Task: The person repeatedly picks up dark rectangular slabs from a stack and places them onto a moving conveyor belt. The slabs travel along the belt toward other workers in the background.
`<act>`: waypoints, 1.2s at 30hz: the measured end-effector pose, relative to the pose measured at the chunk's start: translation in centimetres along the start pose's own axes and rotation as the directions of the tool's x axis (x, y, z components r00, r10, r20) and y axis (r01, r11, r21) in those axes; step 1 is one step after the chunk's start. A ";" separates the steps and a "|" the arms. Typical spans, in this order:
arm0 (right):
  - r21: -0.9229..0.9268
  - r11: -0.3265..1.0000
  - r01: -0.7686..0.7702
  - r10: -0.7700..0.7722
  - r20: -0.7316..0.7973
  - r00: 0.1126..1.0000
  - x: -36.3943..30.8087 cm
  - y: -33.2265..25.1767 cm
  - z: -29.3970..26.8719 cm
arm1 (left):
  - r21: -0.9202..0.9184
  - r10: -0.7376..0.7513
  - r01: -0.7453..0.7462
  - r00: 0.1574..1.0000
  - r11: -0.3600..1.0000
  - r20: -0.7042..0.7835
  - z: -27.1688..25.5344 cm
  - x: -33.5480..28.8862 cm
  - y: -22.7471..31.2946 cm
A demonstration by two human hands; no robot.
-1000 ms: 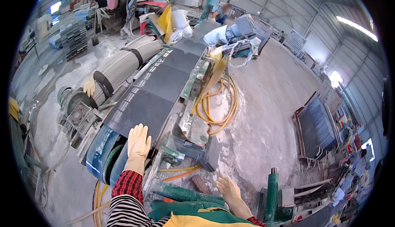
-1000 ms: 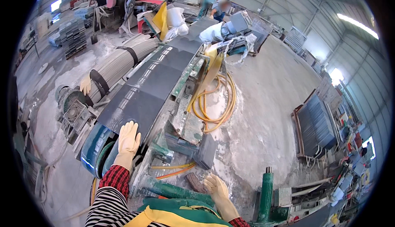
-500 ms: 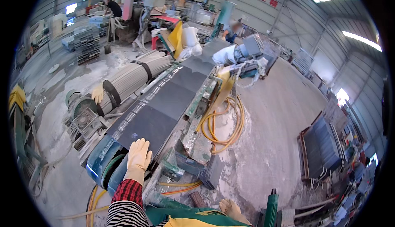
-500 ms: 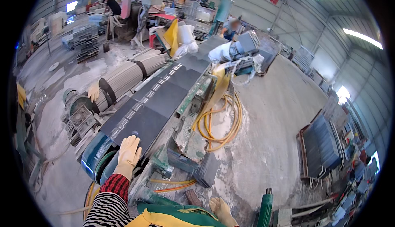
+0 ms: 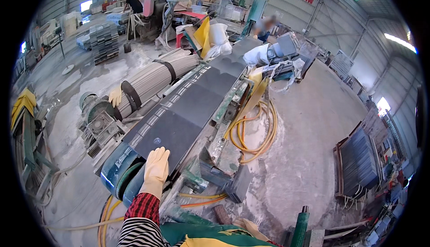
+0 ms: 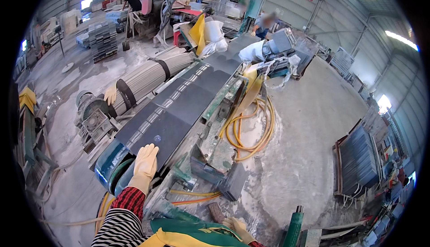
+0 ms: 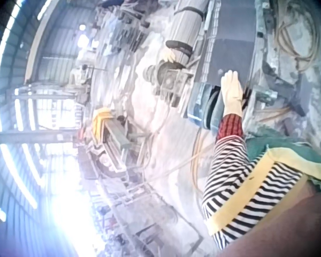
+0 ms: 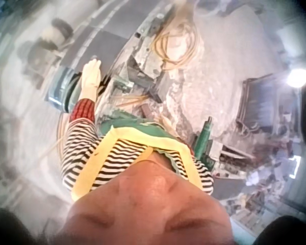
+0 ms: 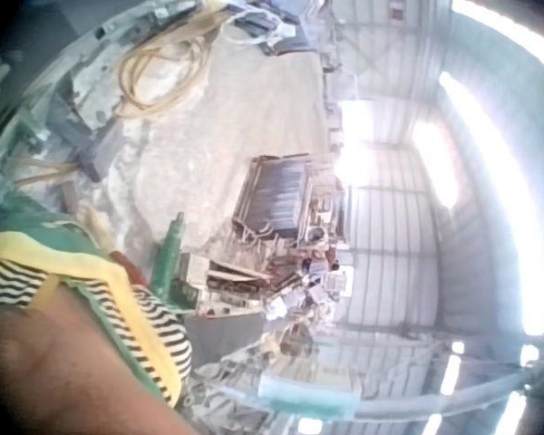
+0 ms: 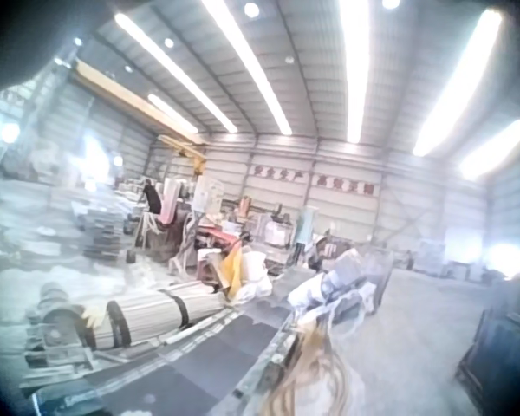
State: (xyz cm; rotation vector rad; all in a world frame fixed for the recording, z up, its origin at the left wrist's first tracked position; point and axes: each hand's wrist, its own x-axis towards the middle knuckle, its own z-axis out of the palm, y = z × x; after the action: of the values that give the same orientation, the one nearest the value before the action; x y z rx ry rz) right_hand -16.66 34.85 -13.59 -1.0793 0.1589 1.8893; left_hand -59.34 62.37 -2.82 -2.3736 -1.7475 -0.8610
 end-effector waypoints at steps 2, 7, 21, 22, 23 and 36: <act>-0.085 0.996 0.036 -0.042 -0.062 0.997 -1.1 -0.3 1.5 | 0.008 0.010 -0.010 1.000 1.000 -0.009 0.1 -0.2 -0.2; -0.014 1.000 0.007 -0.006 0.101 0.995 0.2 -0.4 -1.0 | 0.001 0.019 -0.019 1.000 1.000 -0.009 -0.5 -0.1 0.3; -0.117 0.992 0.054 -0.070 -0.139 0.988 1.0 -1.2 -0.7 | 0.001 0.001 -0.001 1.000 1.000 -0.002 -1.3 -0.9 0.0; -0.030 0.999 0.033 -0.032 0.005 0.999 1.9 -0.5 -4.3 | -0.001 0.010 -0.010 1.000 1.000 -0.005 -1.3 -0.8 0.2; 0.071 0.997 -0.012 -0.004 0.211 0.977 3.1 -0.2 -8.2 | -0.008 0.022 -0.022 1.000 1.000 -0.008 -1.1 -0.6 0.5; -0.005 0.998 -0.059 0.059 0.127 0.990 2.9 -0.1 -7.3 | -0.017 0.046 -0.046 0.998 0.999 -0.033 -1.8 -1.4 0.1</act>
State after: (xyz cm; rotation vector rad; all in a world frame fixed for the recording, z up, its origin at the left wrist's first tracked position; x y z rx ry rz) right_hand -12.67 33.07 -20.09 -0.9610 0.1176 2.0047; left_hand -60.22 60.40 -1.91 -2.3869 -1.6735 -0.9069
